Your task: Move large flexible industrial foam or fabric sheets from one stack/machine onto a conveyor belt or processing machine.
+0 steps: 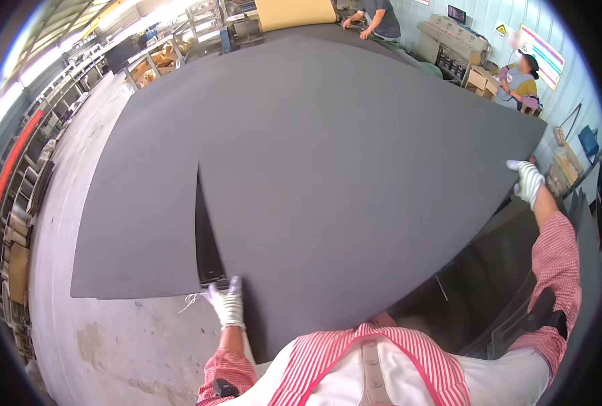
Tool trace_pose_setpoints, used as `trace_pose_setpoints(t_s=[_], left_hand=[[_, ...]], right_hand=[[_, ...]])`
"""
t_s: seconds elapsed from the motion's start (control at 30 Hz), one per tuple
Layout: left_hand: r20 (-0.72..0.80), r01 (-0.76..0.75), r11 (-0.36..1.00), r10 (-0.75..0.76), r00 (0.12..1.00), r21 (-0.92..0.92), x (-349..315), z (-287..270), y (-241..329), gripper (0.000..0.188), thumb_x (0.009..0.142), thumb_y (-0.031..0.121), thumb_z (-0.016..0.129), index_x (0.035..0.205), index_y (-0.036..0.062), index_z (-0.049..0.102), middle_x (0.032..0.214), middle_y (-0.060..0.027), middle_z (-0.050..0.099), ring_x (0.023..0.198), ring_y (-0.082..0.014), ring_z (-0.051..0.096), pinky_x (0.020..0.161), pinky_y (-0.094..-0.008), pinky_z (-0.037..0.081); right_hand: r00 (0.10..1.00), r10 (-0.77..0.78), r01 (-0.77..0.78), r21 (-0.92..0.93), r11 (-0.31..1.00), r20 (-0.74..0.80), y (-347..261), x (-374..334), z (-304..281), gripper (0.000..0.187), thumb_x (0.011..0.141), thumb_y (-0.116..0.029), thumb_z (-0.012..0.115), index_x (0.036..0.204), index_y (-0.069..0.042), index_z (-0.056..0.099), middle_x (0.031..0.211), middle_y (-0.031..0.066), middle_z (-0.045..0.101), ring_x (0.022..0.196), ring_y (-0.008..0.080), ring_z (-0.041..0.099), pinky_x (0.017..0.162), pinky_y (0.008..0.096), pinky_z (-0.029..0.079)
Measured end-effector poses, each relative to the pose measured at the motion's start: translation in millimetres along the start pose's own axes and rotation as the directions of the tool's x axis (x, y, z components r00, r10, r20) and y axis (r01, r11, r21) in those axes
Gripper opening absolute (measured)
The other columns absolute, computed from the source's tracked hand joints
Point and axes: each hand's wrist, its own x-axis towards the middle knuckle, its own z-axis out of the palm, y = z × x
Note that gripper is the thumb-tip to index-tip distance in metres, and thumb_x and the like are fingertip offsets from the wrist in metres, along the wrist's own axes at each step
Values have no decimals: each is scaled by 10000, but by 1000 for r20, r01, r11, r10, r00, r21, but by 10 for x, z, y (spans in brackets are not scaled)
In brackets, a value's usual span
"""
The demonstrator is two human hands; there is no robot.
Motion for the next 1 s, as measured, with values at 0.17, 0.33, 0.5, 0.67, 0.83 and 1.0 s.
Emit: trace_pose_setpoints(t_s=[0.17, 0.33, 0.5, 0.67, 0.83, 1.0], left_hand=[[781, 696, 619, -204, 590, -364, -889, 690, 778, 417, 784, 305, 664, 1076, 22, 572, 922, -68, 628, 807, -182, 591, 735, -325, 490], [900, 869, 435, -239, 365, -237, -1408, 962, 1569, 380, 848, 264, 585, 1123, 6, 541, 1047, -102, 596, 914, -220, 579, 802, -337, 481], [952, 877, 468, -301, 48, 103, -2008, 1106, 2028, 398, 860, 289, 567, 1144, 14, 525, 1084, -120, 581, 951, -247, 572, 851, -370, 473], [779, 740, 261, -89, -621, 620, -2264, 1309, 1879, 360, 868, 251, 575, 1147, 30, 519, 1059, -101, 608, 925, -228, 612, 820, -372, 507], [812, 722, 473, 25, -583, 504, -2520, 1154, 2122, 367, 888, 192, 543, 1206, 28, 462, 1137, -82, 571, 1003, -197, 584, 854, -324, 501], [797, 679, 534, 15, -604, 504, -2422, 861, 2485, 384, 878, 145, 551, 1231, 42, 444, 1150, -94, 562, 1031, -217, 574, 900, -327, 489]], right_hand=[[967, -13, -98, 423, 901, 253, 174, 787, -1188, 425, 751, -290, 637, 1129, -136, 518, 1044, 61, 571, 909, 229, 547, 783, 382, 450], [977, 20, -58, 173, 983, 213, 243, -34, -493, 584, 726, -285, 621, 1256, -124, 436, 1245, 55, 503, 1149, 270, 432, 962, 494, 291], [999, -47, 49, 235, 971, -17, 560, 741, -1128, 536, 715, -294, 611, 1211, -138, 475, 1217, 54, 524, 1126, 251, 447, 923, 511, 280], [978, -4, 67, 295, 953, -207, 456, 835, -1666, 442, 722, -347, 629, 1101, -133, 552, 1058, 56, 588, 979, 235, 520, 882, 448, 336], [989, -20, 72, 355, 932, -147, 555, 852, -2117, 414, 740, -321, 637, 1083, -102, 558, 1019, 77, 596, 909, 232, 547, 820, 394, 426], [996, -83, 85, 484, 871, -27, 449, 916, -1925, 435, 761, -316, 647, 1099, -62, 545, 1034, 92, 596, 892, 248, 564, 810, 366, 453]])
